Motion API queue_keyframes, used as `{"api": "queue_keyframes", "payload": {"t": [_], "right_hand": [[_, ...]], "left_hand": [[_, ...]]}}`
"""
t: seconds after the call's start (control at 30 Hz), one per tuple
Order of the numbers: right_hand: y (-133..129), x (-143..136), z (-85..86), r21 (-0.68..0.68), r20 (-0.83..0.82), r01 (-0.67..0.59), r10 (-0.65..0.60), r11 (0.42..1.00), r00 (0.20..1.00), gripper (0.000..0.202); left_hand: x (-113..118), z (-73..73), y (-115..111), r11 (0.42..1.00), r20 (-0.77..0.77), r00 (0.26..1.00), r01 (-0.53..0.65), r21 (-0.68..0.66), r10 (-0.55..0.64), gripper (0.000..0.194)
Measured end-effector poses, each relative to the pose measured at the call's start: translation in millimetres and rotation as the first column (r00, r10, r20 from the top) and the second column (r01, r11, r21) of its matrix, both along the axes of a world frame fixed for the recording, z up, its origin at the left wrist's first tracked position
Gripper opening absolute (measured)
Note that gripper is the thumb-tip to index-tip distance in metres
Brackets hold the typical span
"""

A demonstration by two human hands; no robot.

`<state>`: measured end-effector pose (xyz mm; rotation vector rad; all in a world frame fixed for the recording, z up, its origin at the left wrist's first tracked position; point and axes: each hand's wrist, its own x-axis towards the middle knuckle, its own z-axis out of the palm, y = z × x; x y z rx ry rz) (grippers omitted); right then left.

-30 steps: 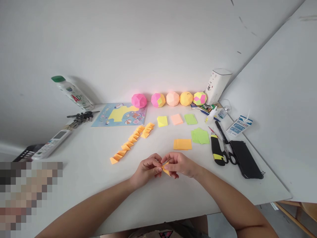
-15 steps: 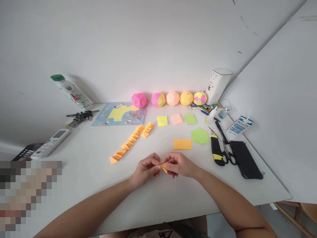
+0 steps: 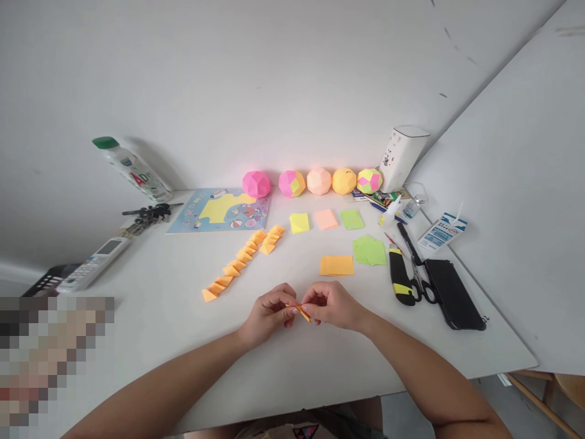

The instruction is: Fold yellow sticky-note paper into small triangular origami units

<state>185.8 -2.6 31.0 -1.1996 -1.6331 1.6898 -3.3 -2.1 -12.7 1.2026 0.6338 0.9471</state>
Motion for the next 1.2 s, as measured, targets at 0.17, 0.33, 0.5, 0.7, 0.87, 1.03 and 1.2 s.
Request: {"api": "queue_keyframes", "payload": {"t": [0.17,0.33,0.5,0.7,0.87,1.03,1.2], "right_hand": [[-1,-1,-1.6,0.008,0.026,-0.001,0.000,1.000,1.000,0.015],[-2,-1,-0.2,0.071,0.089,-0.002,-0.005,0.997,0.996,0.012],[-2,-2,3.7,0.219,0.158,0.005,-0.040,0.976,0.987,0.011],[-1,-3,1.4,0.213,0.152,0.041,-0.075,0.976,0.986,0.020],[0,-2,-3.6,0.167,0.132,0.070,-0.093,0.983,0.987,0.019],[0,-4,-3.5,0.229,0.121,0.075,-0.105,0.970,0.987,0.015],[-1,-5,-6.9,0.256,0.118,0.094,-0.127,0.962,0.985,0.015]], "left_hand": [[0,-0.3,0,1.000,-0.012,1.000,0.005,0.004,-0.005,0.014],[-1,1.3,-1,1.000,-0.043,0.999,0.010,0.007,-0.010,0.015],[0,4.1,-3,0.998,-0.120,0.991,-0.061,-0.016,0.059,0.021],[2,5.5,-3,0.989,-0.172,0.975,-0.149,-0.022,0.143,0.026],[2,3.0,-4,0.993,-0.155,0.982,-0.112,-0.043,0.105,0.024],[0,2.5,-3,0.997,-0.191,0.980,-0.070,-0.030,0.063,0.021],[-1,-0.5,-1,0.999,-0.169,0.985,-0.040,0.033,0.045,0.019]]}}
